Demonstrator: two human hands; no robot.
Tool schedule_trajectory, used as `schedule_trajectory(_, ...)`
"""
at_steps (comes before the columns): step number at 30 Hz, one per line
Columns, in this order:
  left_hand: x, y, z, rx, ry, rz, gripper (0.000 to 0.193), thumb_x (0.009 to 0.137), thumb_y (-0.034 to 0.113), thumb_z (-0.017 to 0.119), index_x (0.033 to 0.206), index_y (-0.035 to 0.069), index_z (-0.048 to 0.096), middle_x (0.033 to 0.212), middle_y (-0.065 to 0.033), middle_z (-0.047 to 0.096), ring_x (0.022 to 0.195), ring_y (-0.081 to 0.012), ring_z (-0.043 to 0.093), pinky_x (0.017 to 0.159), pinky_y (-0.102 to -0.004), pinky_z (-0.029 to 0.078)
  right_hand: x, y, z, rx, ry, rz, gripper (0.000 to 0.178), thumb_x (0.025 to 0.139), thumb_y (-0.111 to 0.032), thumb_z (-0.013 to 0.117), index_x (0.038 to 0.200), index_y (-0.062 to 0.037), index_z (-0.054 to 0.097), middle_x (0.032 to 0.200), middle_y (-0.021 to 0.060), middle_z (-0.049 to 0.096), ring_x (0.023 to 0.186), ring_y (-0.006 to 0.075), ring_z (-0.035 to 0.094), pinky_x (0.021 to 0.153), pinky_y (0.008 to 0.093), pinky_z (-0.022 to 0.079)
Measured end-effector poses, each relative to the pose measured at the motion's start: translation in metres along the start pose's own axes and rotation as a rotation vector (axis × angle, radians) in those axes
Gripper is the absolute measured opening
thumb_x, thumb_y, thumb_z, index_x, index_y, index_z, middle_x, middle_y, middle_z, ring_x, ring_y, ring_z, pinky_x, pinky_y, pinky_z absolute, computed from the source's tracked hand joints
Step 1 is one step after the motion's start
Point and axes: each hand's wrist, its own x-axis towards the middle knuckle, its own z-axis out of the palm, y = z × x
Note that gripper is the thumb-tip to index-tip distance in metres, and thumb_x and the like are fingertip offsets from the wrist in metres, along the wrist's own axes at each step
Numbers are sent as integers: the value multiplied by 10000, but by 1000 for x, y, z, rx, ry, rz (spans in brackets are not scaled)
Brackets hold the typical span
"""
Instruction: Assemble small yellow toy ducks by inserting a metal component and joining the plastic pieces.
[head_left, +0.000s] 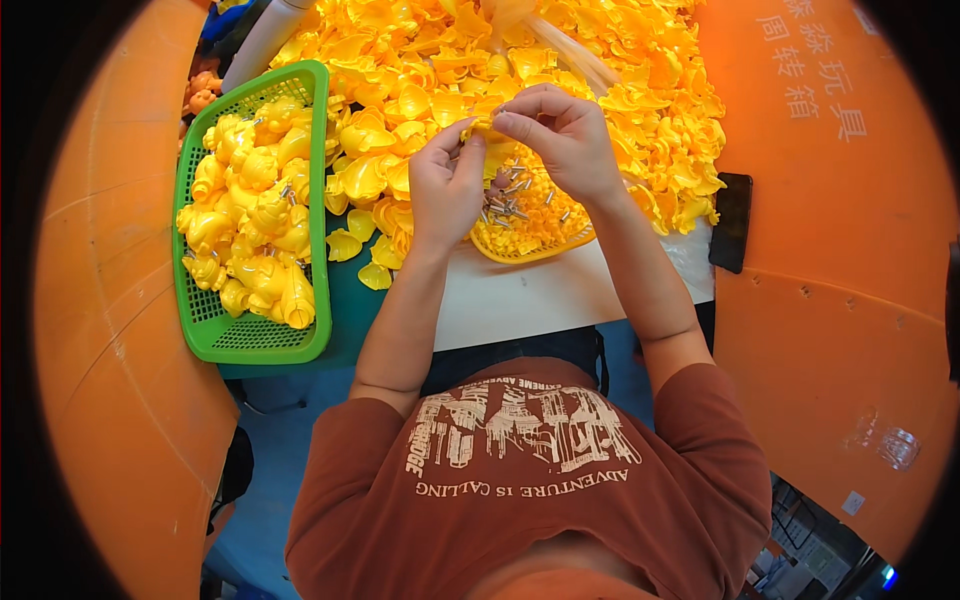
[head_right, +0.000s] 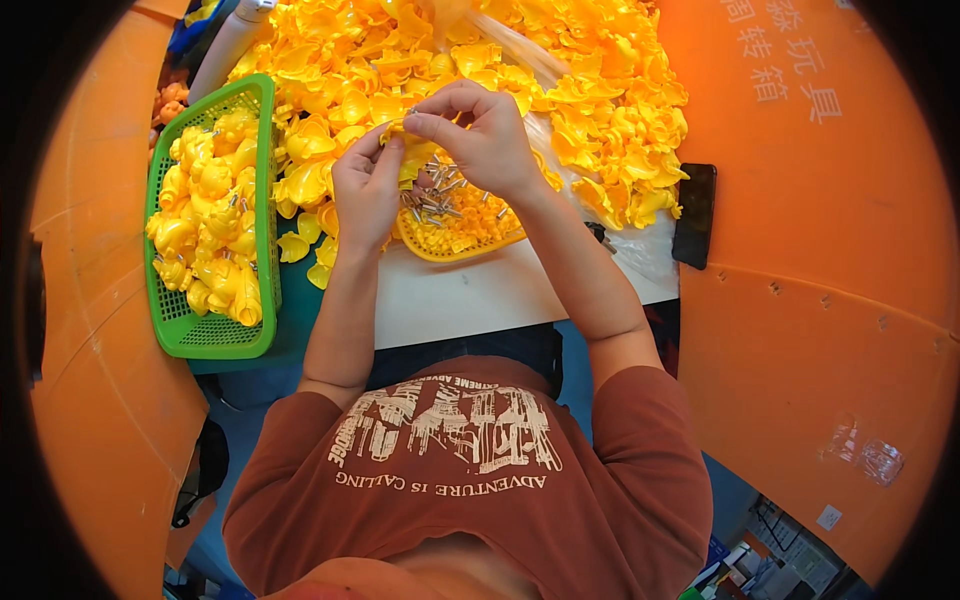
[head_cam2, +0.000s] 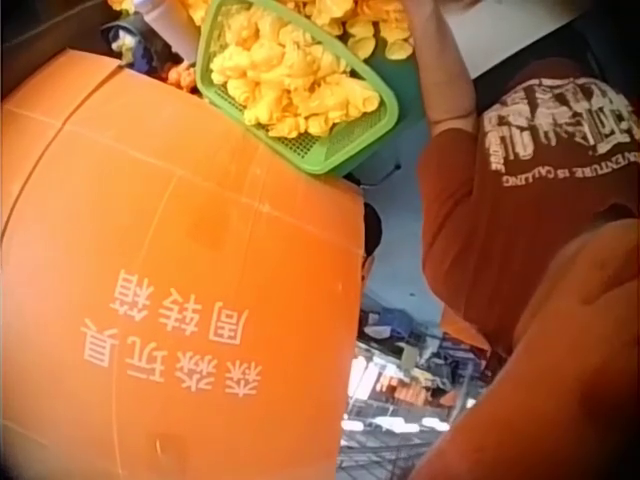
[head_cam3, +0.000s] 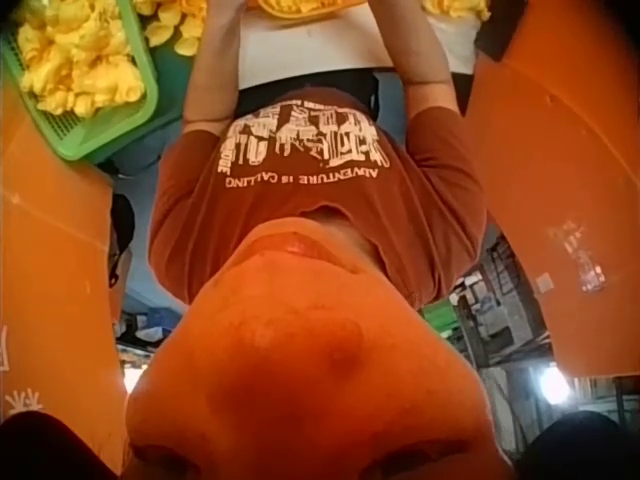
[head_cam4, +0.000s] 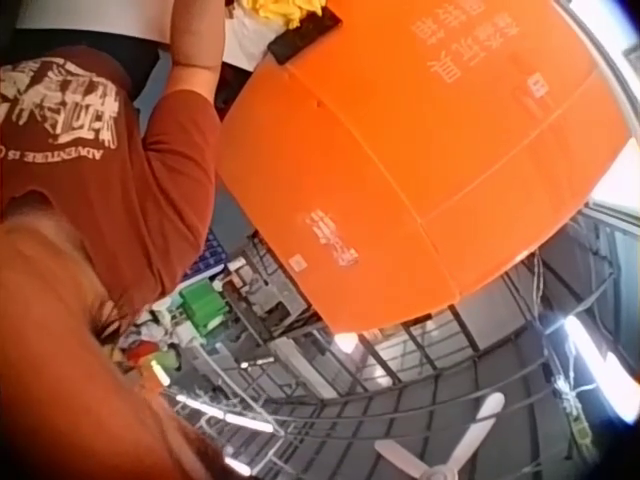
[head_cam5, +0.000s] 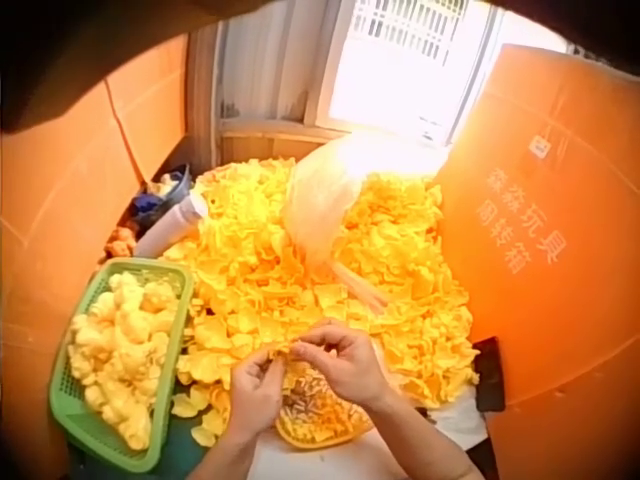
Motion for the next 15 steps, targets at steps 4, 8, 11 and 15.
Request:
schedule_trajectory(4,0,1,-3,10,-9,20,267,903,94,487,1099,-84,516,844,-108,620,571,-118,599,471,-222,513,0,-3,4,130,4,117,80,798,-37,653,839,31,646,841,50,596,789,104,557,718,226,449)
schedule_trajectory(8,0,2,-3,-27,-30,-34,244,907,100,483,1068,-73,541,838,-98,624,572,-111,599,465,-212,504,3,-4,6,72,-10,20,74,786,-45,664,827,17,653,830,43,601,784,100,554,711,228,435)
schedule_trajectory(11,0,2,-2,-34,-51,-27,235,911,107,478,1057,-61,554,825,-89,627,570,-105,597,457,-205,494,6,-4,8,-60,-9,-57,91,778,-70,676,819,9,658,830,39,601,776,95,548,700,227,425)
schedule_trajectory(15,0,6,-1,-47,-52,-67,227,915,120,471,1045,-43,561,811,-83,632,554,-102,593,430,-197,467,15,-4,8,-195,-56,-44,149,801,-129,668,865,6,660,850,37,609,777,80,540,692,214,420)
